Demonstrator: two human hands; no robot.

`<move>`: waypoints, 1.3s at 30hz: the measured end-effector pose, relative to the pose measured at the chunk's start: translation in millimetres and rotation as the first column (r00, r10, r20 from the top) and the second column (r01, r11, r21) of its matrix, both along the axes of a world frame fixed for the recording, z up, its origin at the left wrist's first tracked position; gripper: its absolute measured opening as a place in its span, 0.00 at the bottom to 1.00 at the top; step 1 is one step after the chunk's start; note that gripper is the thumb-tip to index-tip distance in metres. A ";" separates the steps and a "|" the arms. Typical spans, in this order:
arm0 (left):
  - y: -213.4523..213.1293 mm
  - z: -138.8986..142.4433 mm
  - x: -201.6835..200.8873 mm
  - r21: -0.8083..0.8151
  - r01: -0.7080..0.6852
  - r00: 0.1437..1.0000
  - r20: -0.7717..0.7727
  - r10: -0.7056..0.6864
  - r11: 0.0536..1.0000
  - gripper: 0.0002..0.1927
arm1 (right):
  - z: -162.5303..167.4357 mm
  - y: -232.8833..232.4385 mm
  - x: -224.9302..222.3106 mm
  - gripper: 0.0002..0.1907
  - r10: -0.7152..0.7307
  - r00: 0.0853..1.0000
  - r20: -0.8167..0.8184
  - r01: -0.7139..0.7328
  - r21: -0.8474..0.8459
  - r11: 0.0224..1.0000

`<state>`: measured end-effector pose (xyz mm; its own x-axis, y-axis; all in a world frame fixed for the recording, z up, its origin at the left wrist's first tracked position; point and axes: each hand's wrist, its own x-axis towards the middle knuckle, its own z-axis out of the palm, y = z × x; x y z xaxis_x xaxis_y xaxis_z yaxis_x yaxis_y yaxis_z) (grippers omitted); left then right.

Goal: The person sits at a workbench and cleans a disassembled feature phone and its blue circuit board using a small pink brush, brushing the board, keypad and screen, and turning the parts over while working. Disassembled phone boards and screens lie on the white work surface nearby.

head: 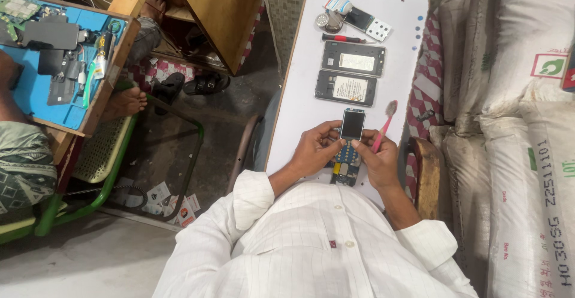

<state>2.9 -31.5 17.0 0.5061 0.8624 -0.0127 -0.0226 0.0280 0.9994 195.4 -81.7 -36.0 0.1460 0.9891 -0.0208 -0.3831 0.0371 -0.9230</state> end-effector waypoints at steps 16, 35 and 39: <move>-3.5 14.1 0.7 0.150 -0.020 0.993 -0.110 0.036 0.989 0.17 | 9.3 -2.2 -8.8 0.13 -0.017 0.977 0.213 0.008 0.041 0.999; -0.6 9.5 -1.1 0.172 -0.037 0.989 -0.138 0.061 0.984 0.26 | -0.1 -0.6 -5.3 0.14 0.022 0.983 0.183 -0.026 0.017 1.000; -0.2 6.7 -2.1 0.147 -0.038 0.991 -0.120 0.056 0.988 0.25 | 1.2 -1.2 -5.8 0.14 0.024 0.988 0.151 -0.021 -0.022 1.000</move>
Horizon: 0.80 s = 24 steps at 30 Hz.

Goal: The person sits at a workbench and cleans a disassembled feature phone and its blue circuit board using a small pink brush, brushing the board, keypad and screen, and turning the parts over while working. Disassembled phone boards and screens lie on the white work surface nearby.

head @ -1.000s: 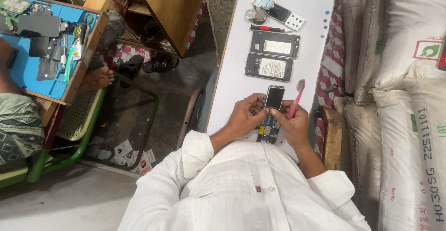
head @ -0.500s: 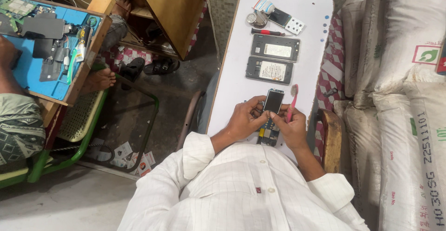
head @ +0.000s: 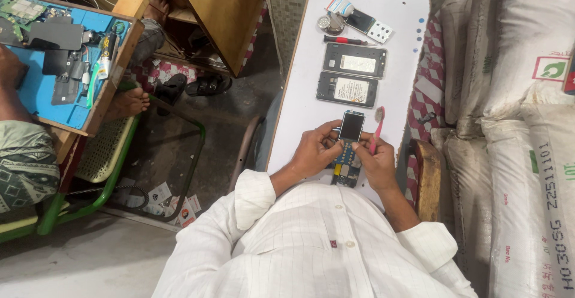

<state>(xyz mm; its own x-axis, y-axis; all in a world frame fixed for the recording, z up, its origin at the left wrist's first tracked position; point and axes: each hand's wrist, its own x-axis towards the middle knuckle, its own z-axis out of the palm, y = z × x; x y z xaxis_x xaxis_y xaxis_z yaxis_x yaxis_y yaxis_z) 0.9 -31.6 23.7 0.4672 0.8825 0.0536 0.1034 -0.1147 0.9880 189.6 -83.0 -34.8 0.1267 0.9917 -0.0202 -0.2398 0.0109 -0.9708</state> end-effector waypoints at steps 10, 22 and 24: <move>11.1 -29.4 -0.7 -0.220 -0.025 0.949 0.300 0.092 0.975 0.29 | -8.1 -6.9 4.9 0.15 -0.073 0.996 0.045 0.074 -0.012 0.997; 20.2 -12.3 -11.5 -0.140 -0.069 0.912 0.393 0.119 0.988 0.30 | 8.7 -10.2 3.9 0.12 -0.048 0.997 -0.058 0.048 0.006 0.999; 17.8 -14.0 -13.4 -0.093 -0.069 0.927 0.362 0.098 0.993 0.28 | 6.7 -11.1 4.4 0.11 -0.065 0.996 -0.061 0.066 0.018 0.998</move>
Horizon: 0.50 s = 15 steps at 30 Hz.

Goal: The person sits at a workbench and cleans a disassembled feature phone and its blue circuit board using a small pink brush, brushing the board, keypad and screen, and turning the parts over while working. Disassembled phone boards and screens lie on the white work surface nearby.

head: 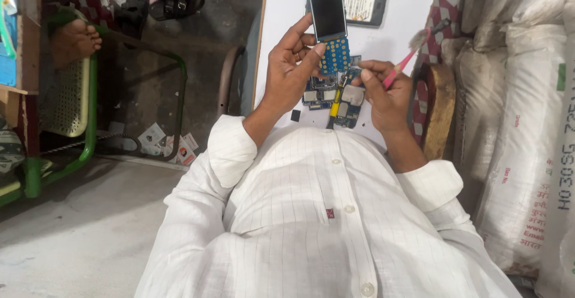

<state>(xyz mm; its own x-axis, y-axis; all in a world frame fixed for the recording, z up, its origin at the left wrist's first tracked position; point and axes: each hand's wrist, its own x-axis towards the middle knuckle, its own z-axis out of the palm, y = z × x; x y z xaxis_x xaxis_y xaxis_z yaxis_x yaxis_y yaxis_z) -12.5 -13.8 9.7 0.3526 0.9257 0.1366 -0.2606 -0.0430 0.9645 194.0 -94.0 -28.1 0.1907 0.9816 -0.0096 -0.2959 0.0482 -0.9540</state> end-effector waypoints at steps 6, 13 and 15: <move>-12.1 3.9 4.3 -0.049 0.109 0.993 -0.030 -0.110 0.993 0.26 | -4.6 -3.5 2.8 0.11 -0.091 0.995 0.048 0.086 0.087 0.992; -28.6 15.7 15.2 0.173 0.133 0.939 -0.337 -0.068 0.976 0.21 | -4.6 -9.6 5.8 0.24 -0.163 0.964 0.209 0.107 0.252 0.962; -32.6 15.9 17.1 0.257 0.142 0.908 -0.419 -0.022 0.956 0.21 | -4.9 -9.2 5.6 0.24 -0.174 0.965 0.194 0.121 0.258 0.959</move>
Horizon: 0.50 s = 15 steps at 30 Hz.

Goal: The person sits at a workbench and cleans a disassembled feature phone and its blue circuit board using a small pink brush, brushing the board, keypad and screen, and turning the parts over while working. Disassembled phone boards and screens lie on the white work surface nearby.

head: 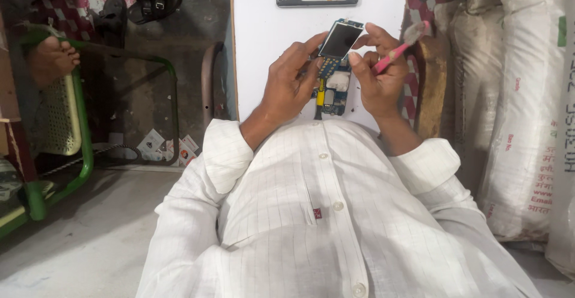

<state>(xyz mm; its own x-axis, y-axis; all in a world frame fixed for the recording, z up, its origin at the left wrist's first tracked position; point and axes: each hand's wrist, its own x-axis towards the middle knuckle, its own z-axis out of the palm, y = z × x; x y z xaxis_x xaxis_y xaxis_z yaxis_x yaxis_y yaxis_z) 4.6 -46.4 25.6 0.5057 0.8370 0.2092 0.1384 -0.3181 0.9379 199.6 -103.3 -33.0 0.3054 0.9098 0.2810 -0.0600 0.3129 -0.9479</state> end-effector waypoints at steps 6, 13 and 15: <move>-1.1 -0.6 1.8 0.123 -0.026 0.996 -0.080 0.036 0.992 0.20 | 3.7 0.1 -1.8 0.22 -0.023 0.999 0.041 0.022 0.014 1.000; 1.5 -2.2 -0.1 -0.031 -0.049 0.998 0.034 0.050 0.998 0.23 | 11.3 -2.2 -2.9 0.13 -0.053 0.994 0.094 0.043 0.109 0.993; 2.9 -5.0 -1.5 -0.070 -0.080 0.997 0.010 0.081 0.994 0.23 | 13.6 -6.1 -4.3 0.08 -0.052 0.982 0.180 0.026 0.144 0.989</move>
